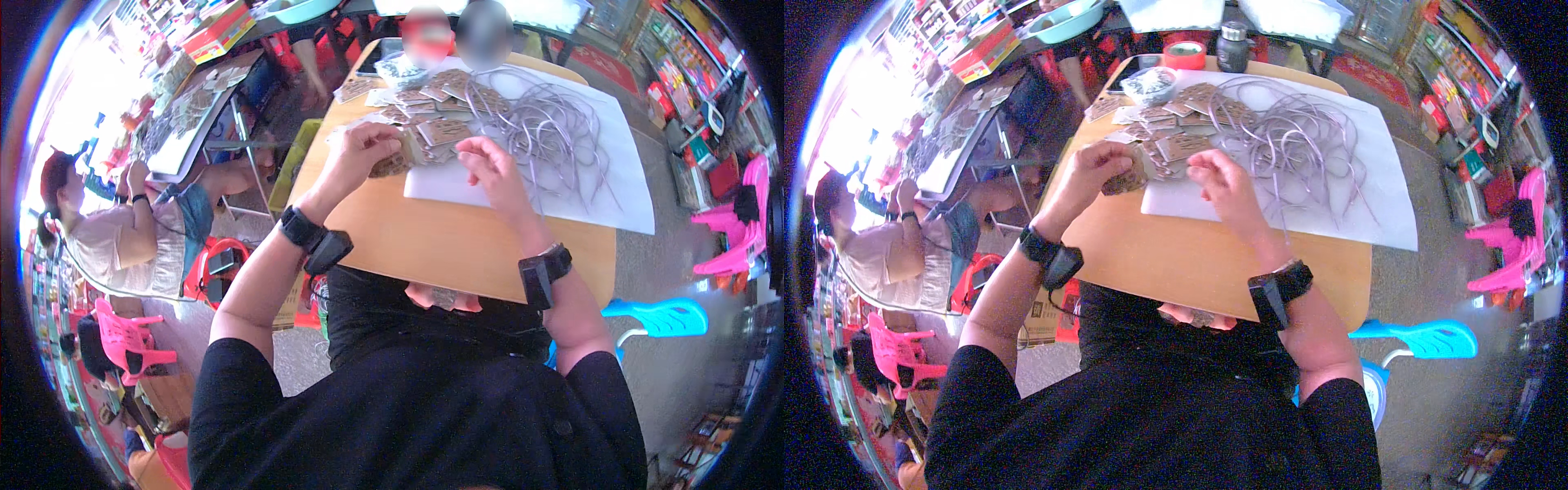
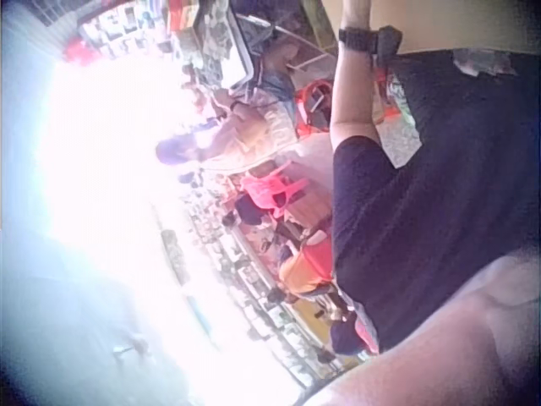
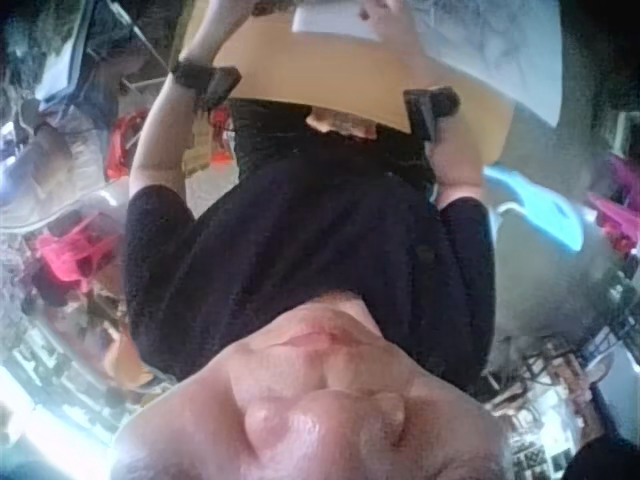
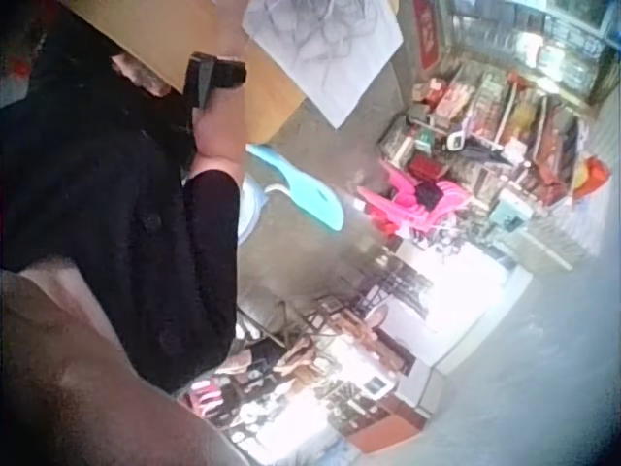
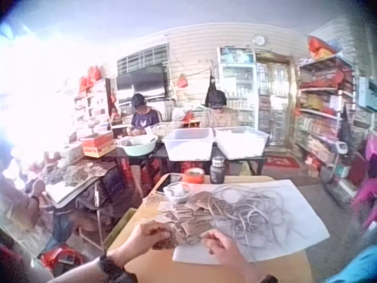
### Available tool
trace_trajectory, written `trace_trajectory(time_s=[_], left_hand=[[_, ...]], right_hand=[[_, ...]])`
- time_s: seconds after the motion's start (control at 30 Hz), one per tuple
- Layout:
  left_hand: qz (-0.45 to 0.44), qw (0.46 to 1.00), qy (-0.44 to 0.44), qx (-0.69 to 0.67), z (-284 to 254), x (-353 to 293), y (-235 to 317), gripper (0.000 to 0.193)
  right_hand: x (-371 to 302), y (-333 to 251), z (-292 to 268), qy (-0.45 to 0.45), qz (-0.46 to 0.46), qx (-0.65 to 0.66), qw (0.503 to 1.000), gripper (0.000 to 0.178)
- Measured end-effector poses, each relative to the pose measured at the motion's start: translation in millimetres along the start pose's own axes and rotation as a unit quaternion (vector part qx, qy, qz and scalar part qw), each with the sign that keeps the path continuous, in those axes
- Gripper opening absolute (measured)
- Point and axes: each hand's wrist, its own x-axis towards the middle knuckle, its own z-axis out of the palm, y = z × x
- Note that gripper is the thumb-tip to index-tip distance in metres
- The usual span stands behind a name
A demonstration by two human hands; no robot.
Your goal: Threading laces through shoe labels or tags for assembly.
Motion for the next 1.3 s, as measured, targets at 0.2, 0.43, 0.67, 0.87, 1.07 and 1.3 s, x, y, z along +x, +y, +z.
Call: trace_trajectory(time_s=[0.2, 0.43, 0.67, 0.87, 1.07, 1.3], left_hand=[[-0.062, 0.983, -0.099, -0.139, 50, 3, 44, 0.02], [-0.069, 0.934, -0.124, -0.328, 106, 33, 54, 0.021], [-0.151, 0.817, -0.143, -0.538, 110, 30, 31, 0.015], [-0.128, 0.734, -0.177, -0.643, 91, 37, 28, 0.027], [-0.033, 0.758, -0.154, -0.633, 76, 37, 20, 0.028], [-0.078, 0.819, -0.393, -0.411, 92, 29, 23, 0.016]], right_hand=[[16, 1, -30, 0.182, -0.145, -0.128, 0.964, 0.017], [10, 11, -68, 0.135, -0.031, -0.53, 0.837, 0.024], [21, 0, -62, 0.183, -0.058, -0.265, 0.945, 0.016], [4, -9, -31, -0.083, -0.068, -0.425, 0.899, 0.018], [9, -5, -43, -0.121, 0.016, -0.373, 0.92, 0.015], [19, -2, -64, 0.022, 0.044, 0.286, 0.957, 0.016]])
